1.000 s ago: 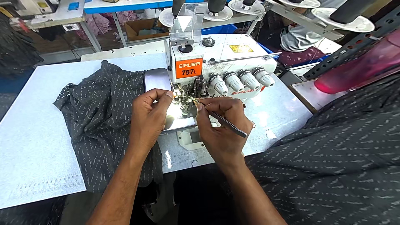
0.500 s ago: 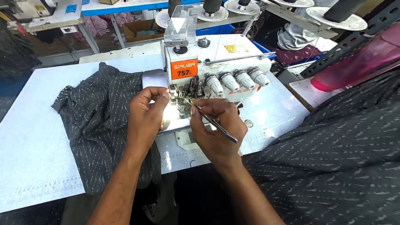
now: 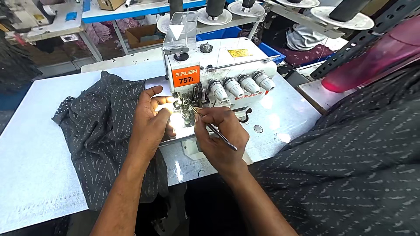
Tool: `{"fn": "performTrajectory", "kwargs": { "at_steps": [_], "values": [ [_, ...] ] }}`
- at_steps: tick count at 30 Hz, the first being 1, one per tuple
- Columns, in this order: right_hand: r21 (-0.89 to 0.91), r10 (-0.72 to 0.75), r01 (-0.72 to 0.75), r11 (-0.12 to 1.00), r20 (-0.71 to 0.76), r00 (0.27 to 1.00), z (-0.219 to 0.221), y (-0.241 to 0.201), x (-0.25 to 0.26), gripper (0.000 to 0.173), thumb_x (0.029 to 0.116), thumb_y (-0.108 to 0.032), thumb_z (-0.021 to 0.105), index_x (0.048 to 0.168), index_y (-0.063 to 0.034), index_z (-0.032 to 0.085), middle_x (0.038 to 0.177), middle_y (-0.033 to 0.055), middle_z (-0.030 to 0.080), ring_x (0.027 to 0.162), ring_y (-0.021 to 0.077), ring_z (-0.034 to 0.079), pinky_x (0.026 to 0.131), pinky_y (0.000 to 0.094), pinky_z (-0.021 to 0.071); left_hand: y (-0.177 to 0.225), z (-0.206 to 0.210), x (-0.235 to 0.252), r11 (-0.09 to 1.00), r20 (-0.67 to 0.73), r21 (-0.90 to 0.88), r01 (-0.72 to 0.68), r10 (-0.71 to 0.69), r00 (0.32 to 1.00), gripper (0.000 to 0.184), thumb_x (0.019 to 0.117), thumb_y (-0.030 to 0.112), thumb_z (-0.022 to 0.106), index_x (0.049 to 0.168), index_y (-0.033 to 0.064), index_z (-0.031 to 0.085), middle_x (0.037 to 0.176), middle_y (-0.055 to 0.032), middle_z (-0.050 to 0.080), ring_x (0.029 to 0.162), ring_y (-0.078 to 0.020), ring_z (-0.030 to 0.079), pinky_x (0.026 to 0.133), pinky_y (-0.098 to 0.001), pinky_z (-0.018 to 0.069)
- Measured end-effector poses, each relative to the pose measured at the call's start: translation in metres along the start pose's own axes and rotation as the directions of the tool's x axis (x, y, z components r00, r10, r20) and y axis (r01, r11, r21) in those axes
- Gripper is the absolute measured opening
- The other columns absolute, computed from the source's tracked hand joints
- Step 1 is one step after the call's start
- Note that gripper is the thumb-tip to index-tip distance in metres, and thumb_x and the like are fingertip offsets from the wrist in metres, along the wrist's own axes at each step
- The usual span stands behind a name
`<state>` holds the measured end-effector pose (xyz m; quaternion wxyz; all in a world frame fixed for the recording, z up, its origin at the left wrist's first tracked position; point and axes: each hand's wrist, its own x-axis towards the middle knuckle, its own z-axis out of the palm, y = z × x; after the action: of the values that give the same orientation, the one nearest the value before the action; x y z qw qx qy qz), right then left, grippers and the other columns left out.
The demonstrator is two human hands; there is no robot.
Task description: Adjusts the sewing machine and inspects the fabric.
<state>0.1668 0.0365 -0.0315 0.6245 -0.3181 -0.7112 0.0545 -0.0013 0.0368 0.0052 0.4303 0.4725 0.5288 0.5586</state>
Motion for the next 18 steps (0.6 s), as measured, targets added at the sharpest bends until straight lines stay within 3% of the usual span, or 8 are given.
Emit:
{"fn": "performTrajectory", "kwargs": {
  "at_steps": [5,10,14,18],
  "values": [
    [-0.011,-0.016,0.016,1.0,-0.014,1.0,-0.004,-0.003,-0.001,0.013,0.0864,0.003,0.072,0.094,-0.0015,0.064,0.101,0.011,0.071,0.094,0.0144,0.072,0.078,0.0245,0.0626,0.006,-0.004,0.005,0.996,0.059,-0.033,0.083,-0.081,0.995,0.058,0.098,-0.004,0.046,0.152,0.0156,0.035,0.115,-0.0069,0.068,0.052,-0.0123,0.058,0.04,-0.0237,0.0488],
    [-0.005,-0.024,0.024,1.0,-0.001,1.0,-0.004,-0.002,-0.001,0.011,0.086,0.004,0.071,0.092,-0.0012,0.063,0.099,0.011,0.071,0.093,0.0145,0.072,0.078,0.0246,0.0625,0.009,-0.001,0.007,0.989,0.065,-0.032,0.146,-0.143,0.988,0.062,0.0988,-0.004,0.046,0.154,0.0178,0.03,0.113,-0.0074,0.068,0.051,-0.0124,0.057,0.04,-0.0246,0.0488],
    [0.001,-0.021,0.021,1.0,0.023,1.0,-0.005,-0.003,0.0,0.013,0.0866,0.002,0.072,0.096,-0.0013,0.064,0.103,0.0111,0.072,0.092,0.014,0.072,0.076,0.0249,0.0631,0.006,-0.002,0.006,0.99,0.029,-0.065,0.122,-0.12,0.992,0.063,0.0984,-0.007,0.044,0.156,0.0161,0.03,0.118,-0.0087,0.066,0.051,-0.0146,0.058,0.041,-0.0277,0.0519],
    [-0.032,-0.034,0.033,0.999,-0.016,0.999,-0.015,-0.014,-0.002,0.02,0.0891,-0.005,0.073,0.1,-0.0093,0.057,0.107,0.0063,0.074,0.098,0.0155,0.074,0.079,0.028,0.0647,-0.001,-0.005,0.001,0.993,-0.03,-0.121,0.016,-0.02,0.999,0.062,0.099,-0.006,0.046,0.156,0.0131,0.03,0.12,-0.009,0.064,0.053,-0.0151,0.061,0.043,-0.0286,0.0551]
  ]
}}
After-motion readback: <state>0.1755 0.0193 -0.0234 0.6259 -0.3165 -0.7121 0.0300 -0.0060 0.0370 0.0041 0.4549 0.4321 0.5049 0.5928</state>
